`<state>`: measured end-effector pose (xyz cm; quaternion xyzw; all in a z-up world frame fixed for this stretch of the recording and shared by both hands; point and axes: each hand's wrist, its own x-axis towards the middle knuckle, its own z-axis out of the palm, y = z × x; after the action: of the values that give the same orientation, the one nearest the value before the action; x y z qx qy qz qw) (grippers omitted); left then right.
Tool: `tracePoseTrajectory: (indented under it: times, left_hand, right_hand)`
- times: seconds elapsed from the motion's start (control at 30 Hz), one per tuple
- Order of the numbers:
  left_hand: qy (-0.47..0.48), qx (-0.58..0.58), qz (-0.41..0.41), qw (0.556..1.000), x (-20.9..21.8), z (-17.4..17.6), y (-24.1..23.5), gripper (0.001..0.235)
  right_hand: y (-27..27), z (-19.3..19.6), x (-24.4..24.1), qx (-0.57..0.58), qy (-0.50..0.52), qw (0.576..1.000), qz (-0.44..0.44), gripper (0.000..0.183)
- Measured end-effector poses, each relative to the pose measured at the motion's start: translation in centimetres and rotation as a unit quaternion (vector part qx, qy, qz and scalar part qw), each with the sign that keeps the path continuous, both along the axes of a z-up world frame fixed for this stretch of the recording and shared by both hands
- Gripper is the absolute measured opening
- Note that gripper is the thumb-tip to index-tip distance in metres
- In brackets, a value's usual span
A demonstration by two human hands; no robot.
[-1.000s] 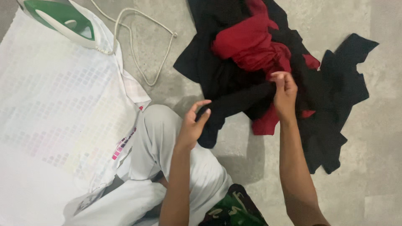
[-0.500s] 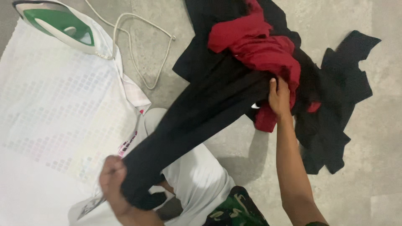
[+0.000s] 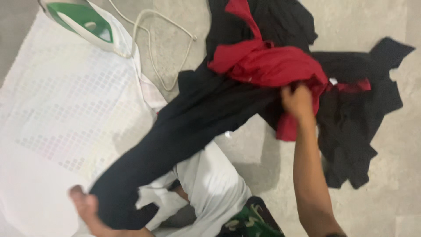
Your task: The person irons a black t-shirt laid out on a white cloth on the floor. They use a green and white iron to smooth the fabric, then fold the shirt and place it aside. The person then picks up another black t-shirt from a pile and begins ironing it.
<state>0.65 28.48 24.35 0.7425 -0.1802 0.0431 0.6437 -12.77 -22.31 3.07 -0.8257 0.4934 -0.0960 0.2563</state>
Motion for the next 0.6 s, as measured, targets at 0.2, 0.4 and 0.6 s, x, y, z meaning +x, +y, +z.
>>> tracePoseTrajectory:
  times: [0.2,0.4,0.6]
  left_hand:
    - [0.298,-0.154,0.118,0.935,4.4,-13.7,7.2,0.062]
    - [0.36,-0.356,0.092,0.857,2.9,-28.7,41.5,0.063]
    - [0.365,-0.851,0.024,0.377,9.5,-33.3,43.5,0.027]
  right_hand:
    - [7.4,3.8,9.4,-0.115,0.039,0.982,0.147,0.094]
    - [-2.1,0.9,13.6,-0.078,0.028,0.995,-0.061,0.094]
    - [-8.9,-1.1,13.1,-0.071,0.051,0.989,-0.118,0.08]
